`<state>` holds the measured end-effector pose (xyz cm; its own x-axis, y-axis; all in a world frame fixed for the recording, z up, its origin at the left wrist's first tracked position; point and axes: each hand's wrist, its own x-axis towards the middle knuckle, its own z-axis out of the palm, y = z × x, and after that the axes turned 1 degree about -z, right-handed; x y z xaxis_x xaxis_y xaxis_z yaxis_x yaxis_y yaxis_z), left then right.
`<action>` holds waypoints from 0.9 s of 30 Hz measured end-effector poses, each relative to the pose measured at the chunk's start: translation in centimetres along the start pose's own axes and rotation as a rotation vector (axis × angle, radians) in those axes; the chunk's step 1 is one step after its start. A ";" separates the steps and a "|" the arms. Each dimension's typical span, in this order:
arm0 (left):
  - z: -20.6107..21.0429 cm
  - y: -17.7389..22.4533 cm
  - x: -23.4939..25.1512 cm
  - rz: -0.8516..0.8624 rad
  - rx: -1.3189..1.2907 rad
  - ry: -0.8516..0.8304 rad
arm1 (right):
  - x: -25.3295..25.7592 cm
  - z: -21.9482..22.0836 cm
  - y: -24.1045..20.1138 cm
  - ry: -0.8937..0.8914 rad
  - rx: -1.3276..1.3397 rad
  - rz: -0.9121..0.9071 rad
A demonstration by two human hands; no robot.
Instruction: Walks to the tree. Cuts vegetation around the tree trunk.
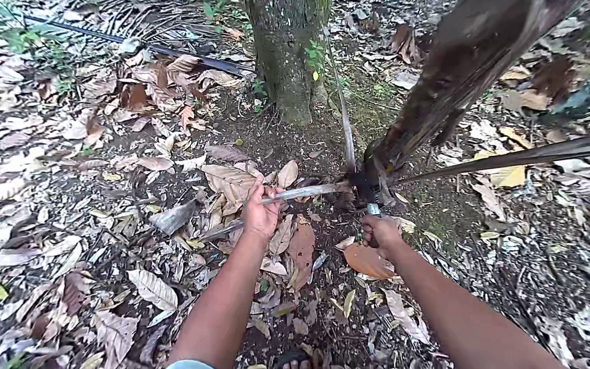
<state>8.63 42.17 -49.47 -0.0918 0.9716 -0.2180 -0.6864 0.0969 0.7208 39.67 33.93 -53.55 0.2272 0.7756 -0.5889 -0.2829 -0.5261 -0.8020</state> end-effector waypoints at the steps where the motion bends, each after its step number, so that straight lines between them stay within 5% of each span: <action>1: -0.1 -0.1 0.0 -0.005 0.018 -0.011 | -0.8 -0.4 0.6 0.000 -0.005 -0.014; 6: -1.1 1.0 1.7 -0.037 0.014 -0.061 | -3.1 0.7 0.3 0.040 -0.045 -0.086; 18: -3.7 -1.1 7.9 -0.101 -0.001 0.071 | 5.0 1.5 0.5 0.090 -0.068 0.059; 23: -4.9 1.2 10.6 -0.079 0.055 0.183 | -7.5 -2.5 6.9 0.010 -0.147 0.056; 27: -7.9 4.7 11.6 0.051 0.389 0.639 | -14.2 -4.2 12.4 0.051 -0.176 0.172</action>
<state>-1.31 52.22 -53.84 -0.5996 0.6736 -0.4322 -0.3763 0.2394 0.8950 36.89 14.95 -55.53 0.2372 0.6530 -0.7193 -0.1556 -0.7053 -0.6916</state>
